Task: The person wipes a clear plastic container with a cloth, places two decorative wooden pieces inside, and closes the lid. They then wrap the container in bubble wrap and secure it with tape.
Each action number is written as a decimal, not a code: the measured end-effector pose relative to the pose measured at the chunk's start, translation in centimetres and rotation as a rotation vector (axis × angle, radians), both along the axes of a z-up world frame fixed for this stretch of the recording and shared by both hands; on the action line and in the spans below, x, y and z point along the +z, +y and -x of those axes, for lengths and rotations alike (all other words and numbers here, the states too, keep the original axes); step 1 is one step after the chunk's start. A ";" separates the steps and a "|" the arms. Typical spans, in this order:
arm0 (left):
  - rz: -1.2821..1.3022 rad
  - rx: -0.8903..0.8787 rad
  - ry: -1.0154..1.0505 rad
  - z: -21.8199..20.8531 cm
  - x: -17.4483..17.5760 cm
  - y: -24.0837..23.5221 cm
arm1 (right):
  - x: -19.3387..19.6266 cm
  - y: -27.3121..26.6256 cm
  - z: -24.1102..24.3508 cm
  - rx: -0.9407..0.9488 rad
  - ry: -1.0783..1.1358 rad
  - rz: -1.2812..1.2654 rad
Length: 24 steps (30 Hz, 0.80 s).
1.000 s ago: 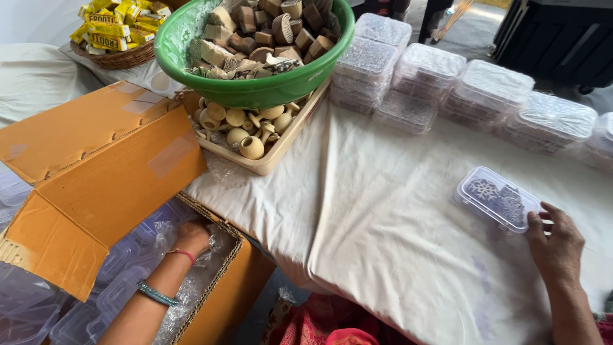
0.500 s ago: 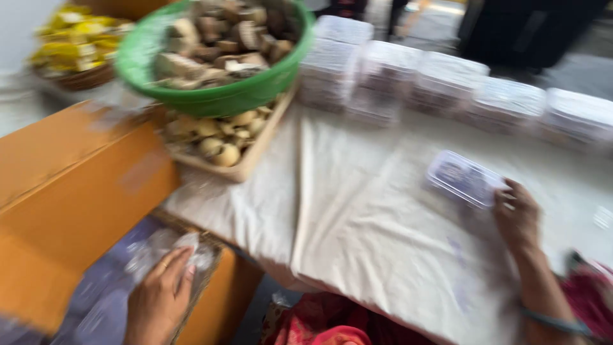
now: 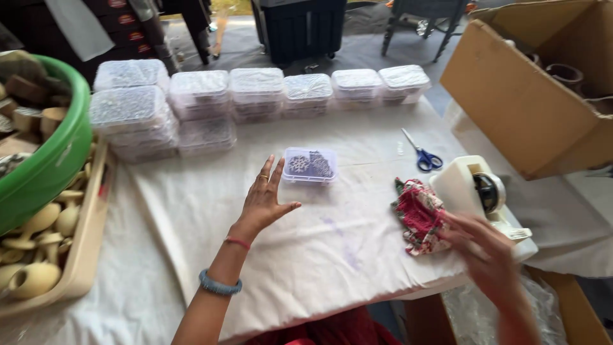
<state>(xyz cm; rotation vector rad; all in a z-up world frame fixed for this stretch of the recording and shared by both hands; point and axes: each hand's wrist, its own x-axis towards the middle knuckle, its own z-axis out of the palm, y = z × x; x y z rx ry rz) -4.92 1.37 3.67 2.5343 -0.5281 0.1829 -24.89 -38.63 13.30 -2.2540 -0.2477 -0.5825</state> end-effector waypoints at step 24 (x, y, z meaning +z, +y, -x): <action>0.071 0.099 -0.055 -4.3 -5.4 -3.1 | -41.9 -19.2 13.6 -0.827 0.624 0.420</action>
